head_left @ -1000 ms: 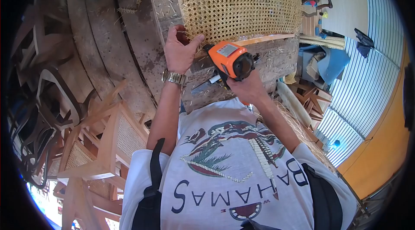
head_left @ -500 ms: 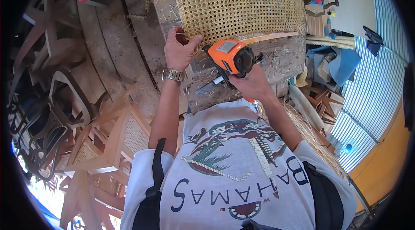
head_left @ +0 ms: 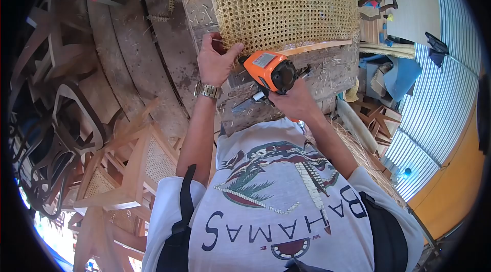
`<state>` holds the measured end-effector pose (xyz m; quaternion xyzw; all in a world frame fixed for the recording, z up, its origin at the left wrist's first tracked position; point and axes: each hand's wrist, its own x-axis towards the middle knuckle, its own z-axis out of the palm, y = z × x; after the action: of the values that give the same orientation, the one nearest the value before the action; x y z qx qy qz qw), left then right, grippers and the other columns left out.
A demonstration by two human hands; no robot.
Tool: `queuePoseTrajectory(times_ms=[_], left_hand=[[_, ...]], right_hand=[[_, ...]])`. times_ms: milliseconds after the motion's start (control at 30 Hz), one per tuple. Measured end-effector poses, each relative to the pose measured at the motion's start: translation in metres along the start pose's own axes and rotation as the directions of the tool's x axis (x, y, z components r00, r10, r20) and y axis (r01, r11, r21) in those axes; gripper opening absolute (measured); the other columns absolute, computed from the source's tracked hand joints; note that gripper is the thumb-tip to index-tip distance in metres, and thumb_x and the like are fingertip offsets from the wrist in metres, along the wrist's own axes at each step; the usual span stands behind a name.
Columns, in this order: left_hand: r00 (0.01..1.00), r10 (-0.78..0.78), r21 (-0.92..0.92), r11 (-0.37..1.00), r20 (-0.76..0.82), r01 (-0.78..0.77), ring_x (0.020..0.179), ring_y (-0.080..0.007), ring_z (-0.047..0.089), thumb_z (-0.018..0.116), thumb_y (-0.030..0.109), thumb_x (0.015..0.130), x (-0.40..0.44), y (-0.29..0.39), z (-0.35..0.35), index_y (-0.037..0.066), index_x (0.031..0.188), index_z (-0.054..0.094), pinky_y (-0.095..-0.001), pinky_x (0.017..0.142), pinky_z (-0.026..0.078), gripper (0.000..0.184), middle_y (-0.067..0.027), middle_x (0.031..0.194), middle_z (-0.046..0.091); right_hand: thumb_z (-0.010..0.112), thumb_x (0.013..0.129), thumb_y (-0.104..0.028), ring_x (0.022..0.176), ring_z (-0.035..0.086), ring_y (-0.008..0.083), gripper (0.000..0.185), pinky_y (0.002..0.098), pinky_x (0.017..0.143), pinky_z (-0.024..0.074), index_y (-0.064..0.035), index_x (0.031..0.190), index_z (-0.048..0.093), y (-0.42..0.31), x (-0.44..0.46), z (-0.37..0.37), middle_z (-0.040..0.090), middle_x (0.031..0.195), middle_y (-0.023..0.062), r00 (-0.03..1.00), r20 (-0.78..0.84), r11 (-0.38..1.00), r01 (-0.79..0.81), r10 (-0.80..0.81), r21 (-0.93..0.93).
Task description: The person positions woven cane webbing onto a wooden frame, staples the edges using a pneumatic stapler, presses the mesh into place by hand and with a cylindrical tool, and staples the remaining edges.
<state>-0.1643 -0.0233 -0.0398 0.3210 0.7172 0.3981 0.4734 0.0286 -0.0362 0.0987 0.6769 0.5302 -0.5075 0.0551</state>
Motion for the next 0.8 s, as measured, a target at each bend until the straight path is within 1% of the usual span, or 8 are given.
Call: queuePoseTrajectory(times_ms=[233, 333, 433, 533, 600, 667, 767, 800], left_hand=[[1.0, -0.02, -0.059, 0.998, 0.014, 0.021, 0.072, -0.0155, 0.06, 0.093, 0.037, 0.071, -0.001, 0.006, -0.001, 0.003, 0.111, 0.061, -0.0333, 0.067, 0.053, 0.061, -0.0042, 0.082, 0.065], [1.0, 0.015, 0.003, 1.0, 0.022, -0.015, 0.073, -0.0164, 0.062, 0.093, 0.037, 0.073, 0.004, -0.001, 0.0, 0.003, 0.112, 0.062, -0.0339, 0.069, 0.054, 0.06, -0.0049, 0.082, 0.066], [0.999, 0.04, 0.078, 0.996, -0.001, -0.04, 0.075, -0.0177, 0.065, 0.092, 0.036, 0.074, 0.0, 0.0, -0.002, 0.003, 0.115, 0.062, -0.0346, 0.071, 0.056, 0.061, -0.0062, 0.085, 0.069], [0.999, 0.043, 0.053, 0.998, -0.006, -0.043, 0.08, -0.0192, 0.069, 0.089, 0.035, 0.079, -0.006, -0.014, -0.002, 0.003, 0.119, 0.062, -0.035, 0.074, 0.056, 0.058, -0.0089, 0.089, 0.072], [0.987, 0.086, 0.027, 0.996, -0.138, -0.083, 0.08, -0.0202, 0.07, 0.085, 0.033, 0.083, -0.022, -0.024, -0.006, 0.002, 0.12, 0.062, -0.0357, 0.074, 0.057, 0.054, -0.0107, 0.092, 0.073], [0.972, 0.047, -0.018, 0.998, -0.229, -0.052, 0.09, -0.0246, 0.07, 0.08, 0.027, 0.089, -0.044, -0.015, -0.009, 0.003, 0.121, 0.062, -0.0389, 0.08, 0.056, 0.044, -0.0129, 0.1, 0.073], [0.843, 0.497, 0.508, 0.791, -0.208, -0.341, 0.099, -0.0286, 0.067, 0.08, 0.023, 0.088, -0.073, -0.003, -0.005, 0.004, 0.121, 0.063, -0.0403, 0.085, 0.054, 0.042, -0.0115, 0.107, 0.071], [0.805, 0.585, 0.541, 0.711, -0.099, -0.45, 0.114, -0.0324, 0.06, 0.08, 0.022, 0.086, -0.079, -0.005, 0.002, 0.005, 0.123, 0.062, -0.0462, 0.094, 0.049, 0.045, -0.0109, 0.12, 0.067]], right_hand=[[0.07, 0.08, -0.013, 0.084, 0.072, 0.0403, 0.029, 0.042, 0.079, 0.0557, 0.0019, 0.105, 0.067, -0.014, -0.003, 0.005, 0.072, 0.085, 0.0238, 0.999, -0.033, 0.996, 0.005, -0.008, -0.088], [0.071, 0.08, -0.014, 0.086, 0.072, 0.0401, 0.03, 0.0426, 0.08, 0.0558, 0.0003, 0.106, 0.068, -0.013, -0.003, -0.001, 0.072, 0.086, 0.0242, 1.0, 0.0, 0.994, 0.024, -0.024, -0.107], [0.072, 0.08, -0.016, 0.089, 0.072, 0.039, 0.034, 0.0424, 0.081, 0.056, -0.0031, 0.111, 0.069, 0.017, -0.003, -0.005, 0.072, 0.089, 0.0233, 0.997, 0.034, 0.997, 0.072, -0.071, -0.025], [0.071, 0.081, -0.014, 0.089, 0.072, 0.0371, 0.036, 0.0417, 0.08, 0.0559, -0.0057, 0.116, 0.069, 0.048, -0.024, -0.018, 0.073, 0.093, 0.0221, 0.943, -0.151, 0.955, 0.292, -0.298, -0.061], [0.07, 0.084, -0.012, 0.073, 0.069, 0.0229, 0.031, 0.0367, 0.067, 0.055, -0.0043, 0.114, 0.068, 0.083, -0.038, -0.034, 0.07, 0.08, 0.0124, 0.854, -0.258, 0.892, 0.435, -0.452, -0.123], [0.07, 0.085, -0.01, 0.062, 0.066, 0.0146, 0.027, 0.033, 0.058, 0.0529, -0.0034, 0.111, 0.067, 0.114, -0.057, -0.057, 0.067, 0.071, 0.0061, 0.875, -0.311, 0.927, 0.368, -0.372, -0.072], [0.07, 0.083, -0.008, 0.062, 0.065, 0.0141, 0.025, 0.0328, 0.057, 0.0517, -0.0028, 0.108, 0.067, 0.162, -0.09, -0.09, 0.065, 0.07, 0.0041, 0.962, -0.273, 0.994, 0.001, 0.029, 0.11], [0.07, 0.083, -0.007, 0.067, 0.067, 0.016, 0.028, 0.0349, 0.062, 0.0536, -0.0027, 0.111, 0.067, 0.184, -0.094, -0.097, 0.067, 0.074, 0.0049, 0.952, -0.29, 0.991, -0.068, 0.099, 0.117]])
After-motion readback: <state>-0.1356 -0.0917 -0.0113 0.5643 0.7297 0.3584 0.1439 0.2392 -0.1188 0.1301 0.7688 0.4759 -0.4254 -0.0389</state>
